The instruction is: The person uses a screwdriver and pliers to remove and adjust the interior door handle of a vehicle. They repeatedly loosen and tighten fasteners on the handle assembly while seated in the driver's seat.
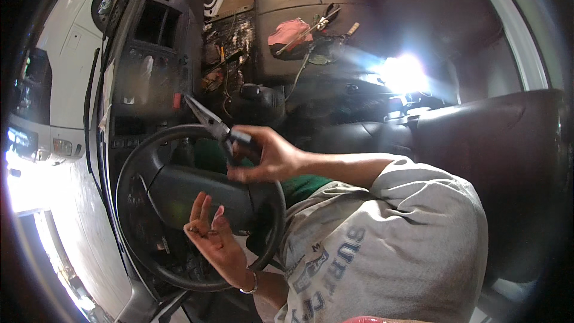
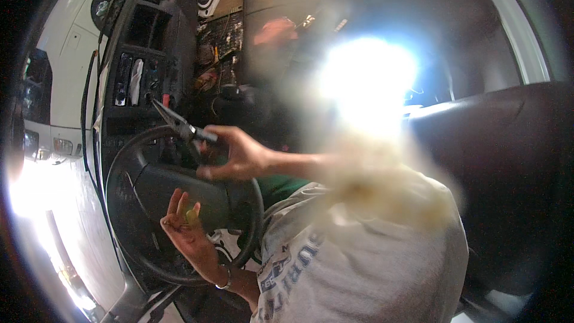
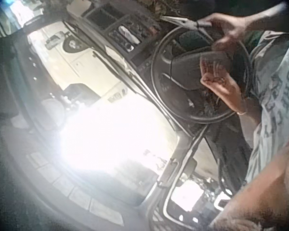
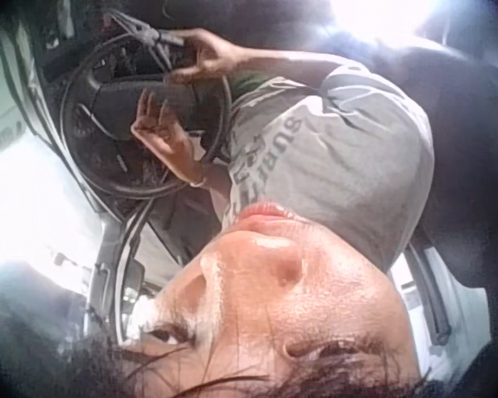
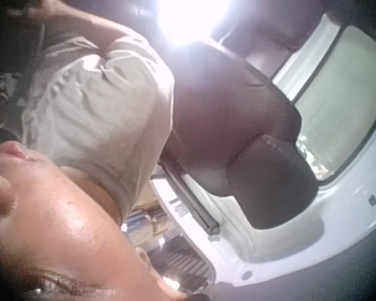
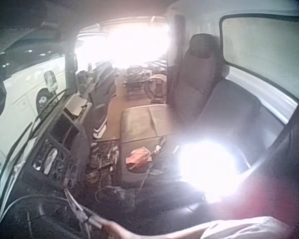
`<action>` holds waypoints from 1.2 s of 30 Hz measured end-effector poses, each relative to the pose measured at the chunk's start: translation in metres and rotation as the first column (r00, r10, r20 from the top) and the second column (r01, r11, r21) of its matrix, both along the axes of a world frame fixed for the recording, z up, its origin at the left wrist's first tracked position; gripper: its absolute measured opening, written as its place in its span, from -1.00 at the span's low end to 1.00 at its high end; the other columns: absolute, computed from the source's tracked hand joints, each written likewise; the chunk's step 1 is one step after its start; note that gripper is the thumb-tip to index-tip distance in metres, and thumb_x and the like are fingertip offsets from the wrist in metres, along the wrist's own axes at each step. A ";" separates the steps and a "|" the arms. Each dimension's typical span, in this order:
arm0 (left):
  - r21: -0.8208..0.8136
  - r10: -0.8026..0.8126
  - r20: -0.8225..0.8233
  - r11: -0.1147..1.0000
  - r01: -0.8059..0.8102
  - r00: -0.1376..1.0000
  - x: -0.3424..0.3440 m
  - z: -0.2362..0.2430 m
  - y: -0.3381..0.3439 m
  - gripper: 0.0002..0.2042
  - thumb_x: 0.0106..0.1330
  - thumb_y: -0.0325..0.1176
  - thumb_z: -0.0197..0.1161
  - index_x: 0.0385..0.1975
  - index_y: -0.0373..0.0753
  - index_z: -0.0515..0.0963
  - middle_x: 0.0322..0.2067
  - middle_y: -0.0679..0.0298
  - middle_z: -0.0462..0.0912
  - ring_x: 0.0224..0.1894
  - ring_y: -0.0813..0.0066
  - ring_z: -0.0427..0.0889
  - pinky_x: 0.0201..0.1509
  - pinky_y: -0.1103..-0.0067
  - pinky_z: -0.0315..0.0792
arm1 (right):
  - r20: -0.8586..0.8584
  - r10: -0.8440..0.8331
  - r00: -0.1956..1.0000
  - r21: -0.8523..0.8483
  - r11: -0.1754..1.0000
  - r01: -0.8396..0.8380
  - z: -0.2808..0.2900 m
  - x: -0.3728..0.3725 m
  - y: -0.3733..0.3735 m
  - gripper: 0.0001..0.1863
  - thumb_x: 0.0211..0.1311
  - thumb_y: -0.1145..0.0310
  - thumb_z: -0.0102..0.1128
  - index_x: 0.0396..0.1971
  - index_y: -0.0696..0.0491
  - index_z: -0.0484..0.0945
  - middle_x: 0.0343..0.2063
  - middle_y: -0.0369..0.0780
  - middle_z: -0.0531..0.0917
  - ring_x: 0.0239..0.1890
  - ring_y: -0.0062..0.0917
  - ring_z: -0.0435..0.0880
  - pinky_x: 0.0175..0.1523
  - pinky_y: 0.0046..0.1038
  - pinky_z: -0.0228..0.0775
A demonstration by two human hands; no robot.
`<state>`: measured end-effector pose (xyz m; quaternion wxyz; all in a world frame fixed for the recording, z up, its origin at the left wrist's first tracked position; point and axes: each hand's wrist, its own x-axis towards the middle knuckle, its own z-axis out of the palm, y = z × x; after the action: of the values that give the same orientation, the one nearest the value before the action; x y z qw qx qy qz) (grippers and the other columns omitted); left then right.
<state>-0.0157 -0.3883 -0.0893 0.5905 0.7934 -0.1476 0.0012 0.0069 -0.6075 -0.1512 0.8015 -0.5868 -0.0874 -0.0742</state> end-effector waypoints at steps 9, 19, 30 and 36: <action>0.120 0.466 0.336 0.841 -0.527 0.819 0.003 0.025 0.145 -0.68 0.61 -0.07 0.00 -0.26 -0.22 0.33 -0.36 0.23 0.59 -0.47 0.63 0.47 -0.45 0.73 0.33 | 0.277 -0.653 0.705 -0.737 0.327 0.592 -0.027 0.065 -0.156 -0.50 0.27 0.25 0.41 0.11 0.09 0.42 -0.02 -0.11 0.61 -0.01 -0.48 0.66 0.04 -0.38 0.55; 0.227 0.861 0.282 0.369 -0.901 0.424 0.003 -0.017 0.212 -0.67 0.62 0.01 -0.07 -0.23 -0.14 0.37 -0.43 0.43 0.37 -0.40 0.68 0.32 -0.34 0.64 0.24 | 0.196 -0.888 0.416 -0.924 -0.025 0.382 -0.167 0.082 -0.370 -0.41 0.35 0.09 0.24 0.28 0.00 0.34 0.02 0.19 0.57 0.15 0.13 0.53 0.21 0.00 0.34; 0.197 0.864 0.084 0.475 -0.858 0.497 0.018 -0.031 0.206 -0.47 0.56 0.06 0.02 0.14 -0.35 0.55 0.25 0.07 0.44 0.35 0.35 0.37 0.27 0.47 0.37 | 0.343 -0.613 0.712 -0.939 -0.247 0.239 -0.180 0.089 -0.438 -0.31 -0.04 0.15 0.56 0.16 -0.05 0.53 -0.01 0.00 0.63 0.16 -0.12 0.57 0.20 -0.07 0.44; 0.186 0.867 -0.080 0.498 -0.847 0.492 0.044 -0.014 0.184 -0.54 0.54 0.02 0.07 0.11 -0.29 0.52 0.03 0.19 0.59 -0.05 0.40 0.62 -0.07 0.57 0.54 | 0.179 -0.596 0.783 -0.959 -0.284 0.003 -0.185 0.066 -0.467 -0.31 0.10 0.29 0.50 0.26 -0.04 0.45 0.10 -0.05 0.62 0.19 -0.14 0.57 0.30 -0.15 0.38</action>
<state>0.0285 -0.2039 -0.1032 0.4720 0.7930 0.3154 0.2211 0.0726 -1.0743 -0.3366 0.0066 -0.9755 0.2072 -0.0731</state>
